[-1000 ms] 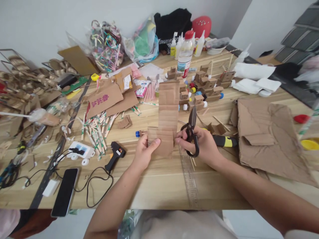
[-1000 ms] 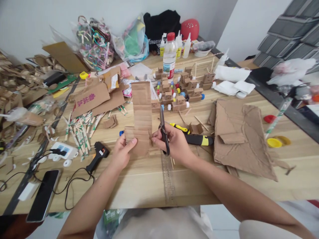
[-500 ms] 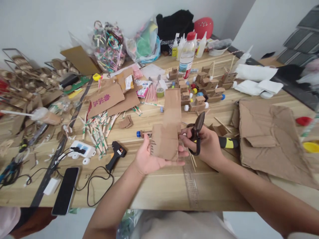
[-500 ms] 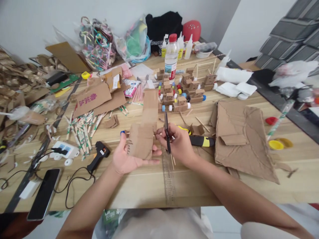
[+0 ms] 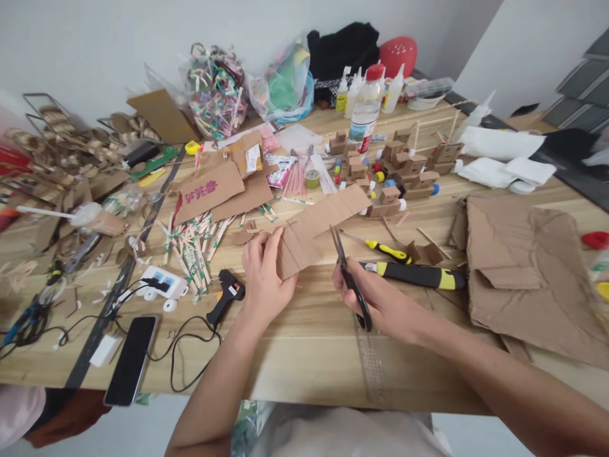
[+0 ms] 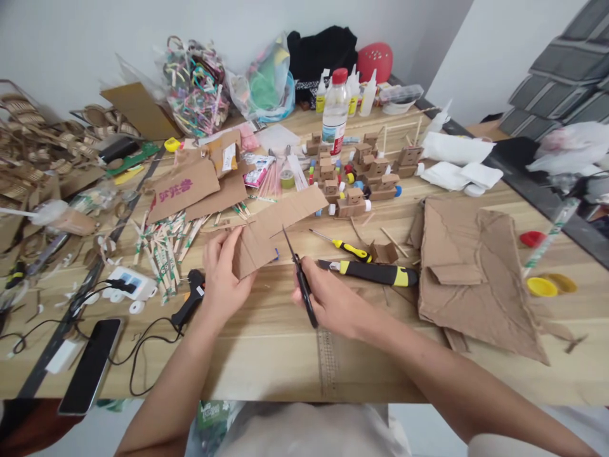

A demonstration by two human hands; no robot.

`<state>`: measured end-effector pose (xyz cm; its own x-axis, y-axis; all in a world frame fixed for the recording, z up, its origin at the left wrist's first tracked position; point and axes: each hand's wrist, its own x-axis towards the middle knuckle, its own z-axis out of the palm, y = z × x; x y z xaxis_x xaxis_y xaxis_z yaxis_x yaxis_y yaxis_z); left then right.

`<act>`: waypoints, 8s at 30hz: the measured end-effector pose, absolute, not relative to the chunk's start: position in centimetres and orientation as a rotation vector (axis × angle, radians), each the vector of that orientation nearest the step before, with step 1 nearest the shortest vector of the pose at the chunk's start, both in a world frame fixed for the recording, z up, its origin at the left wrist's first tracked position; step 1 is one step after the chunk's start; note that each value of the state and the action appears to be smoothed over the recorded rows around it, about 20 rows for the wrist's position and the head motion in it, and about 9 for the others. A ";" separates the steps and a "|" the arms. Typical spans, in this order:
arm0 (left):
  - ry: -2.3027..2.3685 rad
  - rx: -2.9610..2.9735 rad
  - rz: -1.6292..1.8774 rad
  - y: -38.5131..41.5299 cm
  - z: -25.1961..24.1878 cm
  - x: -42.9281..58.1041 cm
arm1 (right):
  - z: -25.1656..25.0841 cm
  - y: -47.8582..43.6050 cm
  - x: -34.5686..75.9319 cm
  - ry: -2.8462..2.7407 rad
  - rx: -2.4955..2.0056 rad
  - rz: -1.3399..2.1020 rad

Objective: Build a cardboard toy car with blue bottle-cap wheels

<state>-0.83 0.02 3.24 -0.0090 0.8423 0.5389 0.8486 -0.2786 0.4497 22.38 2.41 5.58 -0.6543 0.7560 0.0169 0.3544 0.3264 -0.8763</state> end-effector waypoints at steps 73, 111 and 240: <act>-1.906 -2.365 -0.672 -1.5 3.7 0.9 | 4.2 2.3 22.2 -2.099 -1.041 1.384; -1.842 -2.491 -0.617 -1.0 3.8 0.5 | 4.4 2.5 21.9 -2.030 -1.065 1.437; -2.066 -2.039 -2.300 3.9 0.2 -3.3 | 5.2 9.9 14.3 -2.199 -1.188 0.763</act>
<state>-3.30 3.90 0.18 -0.2866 0.8980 0.3338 0.2362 -0.2714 0.9330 14.33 9.93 5.20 -0.4787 0.8600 0.1766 0.5657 0.4560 -0.6871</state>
